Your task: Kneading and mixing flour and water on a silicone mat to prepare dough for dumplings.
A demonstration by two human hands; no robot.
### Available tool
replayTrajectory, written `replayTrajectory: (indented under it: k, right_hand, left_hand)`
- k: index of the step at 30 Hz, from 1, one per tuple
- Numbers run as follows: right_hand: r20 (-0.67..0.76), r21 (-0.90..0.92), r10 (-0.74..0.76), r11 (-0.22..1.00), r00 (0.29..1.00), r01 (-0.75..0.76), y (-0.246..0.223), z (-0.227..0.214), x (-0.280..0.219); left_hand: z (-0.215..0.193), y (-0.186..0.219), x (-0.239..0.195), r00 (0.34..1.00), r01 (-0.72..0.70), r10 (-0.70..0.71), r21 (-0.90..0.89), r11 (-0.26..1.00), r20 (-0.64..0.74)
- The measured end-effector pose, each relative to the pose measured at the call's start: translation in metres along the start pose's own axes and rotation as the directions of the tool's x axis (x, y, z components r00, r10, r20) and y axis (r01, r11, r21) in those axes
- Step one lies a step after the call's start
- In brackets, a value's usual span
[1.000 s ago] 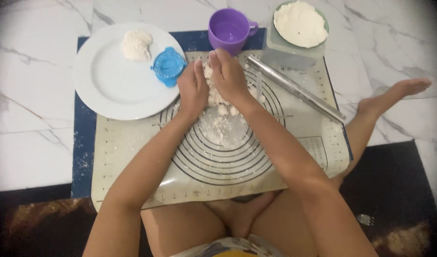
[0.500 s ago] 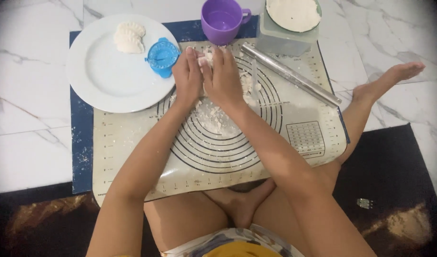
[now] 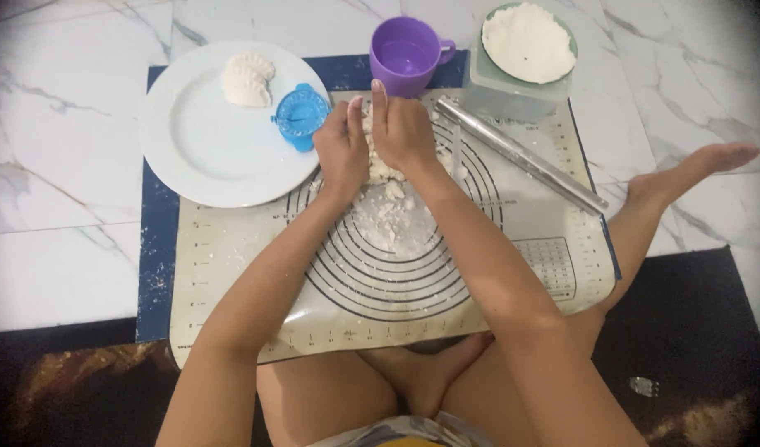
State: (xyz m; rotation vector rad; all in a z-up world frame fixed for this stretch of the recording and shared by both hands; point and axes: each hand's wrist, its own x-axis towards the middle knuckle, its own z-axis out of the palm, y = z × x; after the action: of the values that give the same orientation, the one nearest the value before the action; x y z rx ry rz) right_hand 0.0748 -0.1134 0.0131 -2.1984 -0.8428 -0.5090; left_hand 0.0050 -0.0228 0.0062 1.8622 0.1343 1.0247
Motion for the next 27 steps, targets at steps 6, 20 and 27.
replayTrajectory:
  k: [6,20,27]
  right_hand:
    - [0.094,0.052,0.068,0.996,0.993,-0.073,0.030,0.020,0.009]
    - [-0.019,0.093,0.038,0.995,0.999,-0.036,0.038,0.029,0.013]
    - [0.286,0.125,0.041,0.989,0.957,-0.079,0.016,-0.010,-0.008]
  left_hand:
    - [0.010,-0.021,-0.001,0.999,-0.031,0.036,0.135,0.990,-0.028]
    - [0.003,-0.014,0.001,0.997,-0.073,0.072,0.085,0.994,0.015]
    - [-0.005,-0.004,-0.006,0.987,-0.158,0.159,-0.024,0.987,0.030]
